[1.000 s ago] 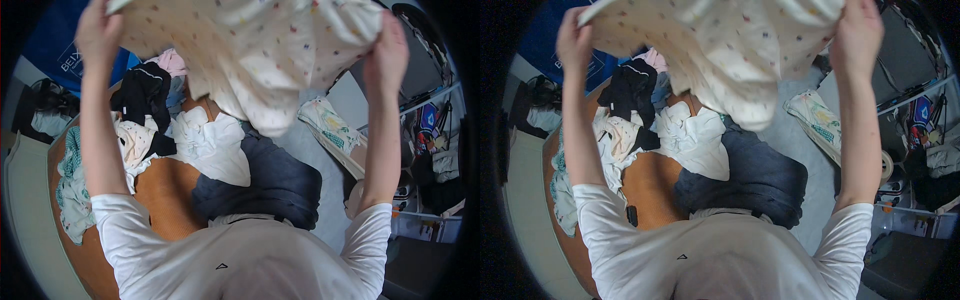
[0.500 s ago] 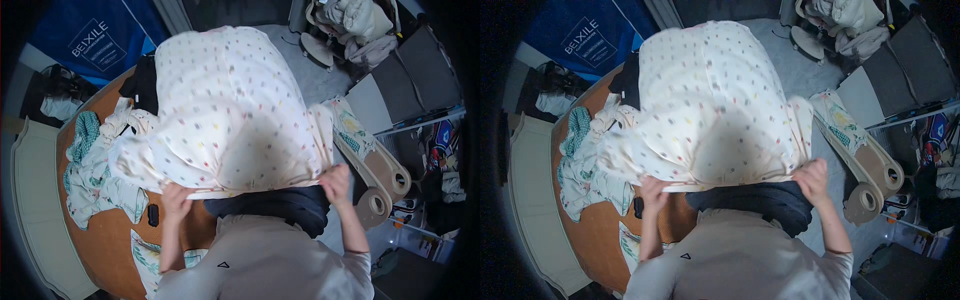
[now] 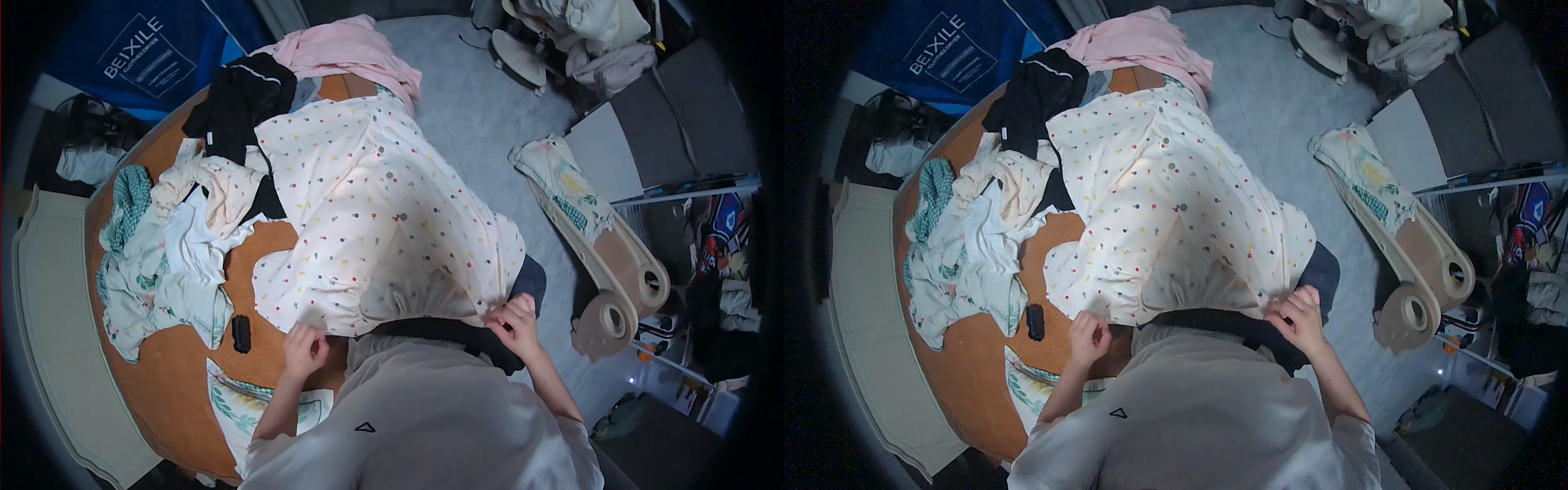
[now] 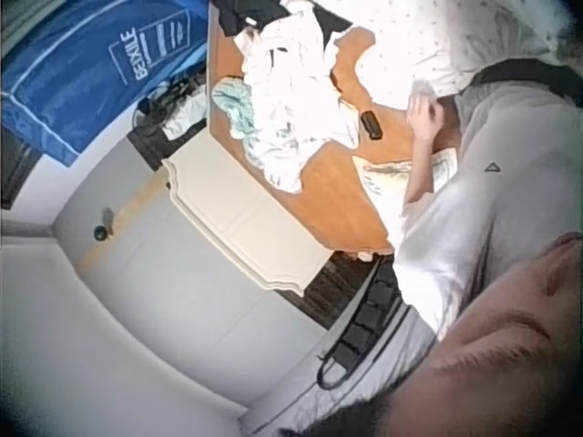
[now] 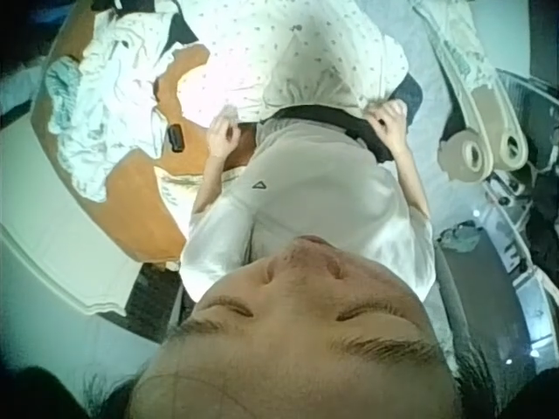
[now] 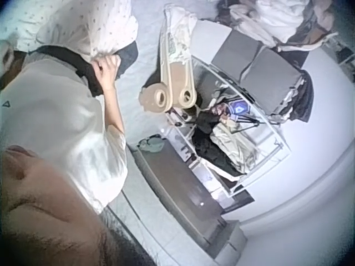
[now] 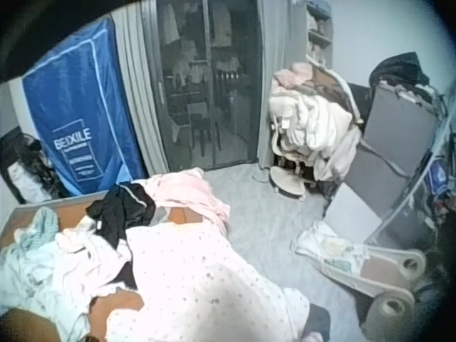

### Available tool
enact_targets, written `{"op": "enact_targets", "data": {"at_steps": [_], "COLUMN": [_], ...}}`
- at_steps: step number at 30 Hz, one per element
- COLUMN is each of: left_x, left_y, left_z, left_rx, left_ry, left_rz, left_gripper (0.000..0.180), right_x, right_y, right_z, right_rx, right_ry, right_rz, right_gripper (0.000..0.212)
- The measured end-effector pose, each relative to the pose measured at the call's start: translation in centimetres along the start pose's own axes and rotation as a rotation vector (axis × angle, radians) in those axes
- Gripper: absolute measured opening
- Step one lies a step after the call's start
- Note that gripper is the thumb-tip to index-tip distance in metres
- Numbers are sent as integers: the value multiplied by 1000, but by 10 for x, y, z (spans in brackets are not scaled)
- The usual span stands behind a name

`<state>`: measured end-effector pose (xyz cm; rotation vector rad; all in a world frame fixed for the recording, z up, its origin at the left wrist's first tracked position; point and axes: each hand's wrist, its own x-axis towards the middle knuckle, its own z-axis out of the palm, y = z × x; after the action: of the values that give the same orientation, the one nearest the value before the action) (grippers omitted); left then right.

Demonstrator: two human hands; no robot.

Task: Folding various laundry items including shirts and pants on a bed.

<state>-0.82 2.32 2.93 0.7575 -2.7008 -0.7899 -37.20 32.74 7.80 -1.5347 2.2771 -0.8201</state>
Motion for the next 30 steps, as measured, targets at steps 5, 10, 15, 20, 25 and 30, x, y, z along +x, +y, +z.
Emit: {"op": "enact_targets", "data": {"at_steps": [5,10,15,20,25,30], "left_x": [101,152,154,157,167,133], "left_y": [66,71,53,51,92,79], "left_z": [31,76,79,44,-7,53], "left_rx": [-149,40,105,-304,-1879,-505], "left_ry": [135,15,-83,-104,-241,12], "left_rz": [194,108,-69,-213,-920,-232], "left_gripper": [26,35,36,41,45,54], "right_x": [59,120,122,132,144,134], "right_y": [-27,-41,-9,-25,-76,-47], "right_z": [34,87,93,62,27,73], "right_rx": [-20,-162,-232,-10,582,146], "right_ry": [217,51,-20,193,145,24], "right_rz": [-111,87,156,126,254,148], "right_gripper": [23,22,26,23,16,16]}}
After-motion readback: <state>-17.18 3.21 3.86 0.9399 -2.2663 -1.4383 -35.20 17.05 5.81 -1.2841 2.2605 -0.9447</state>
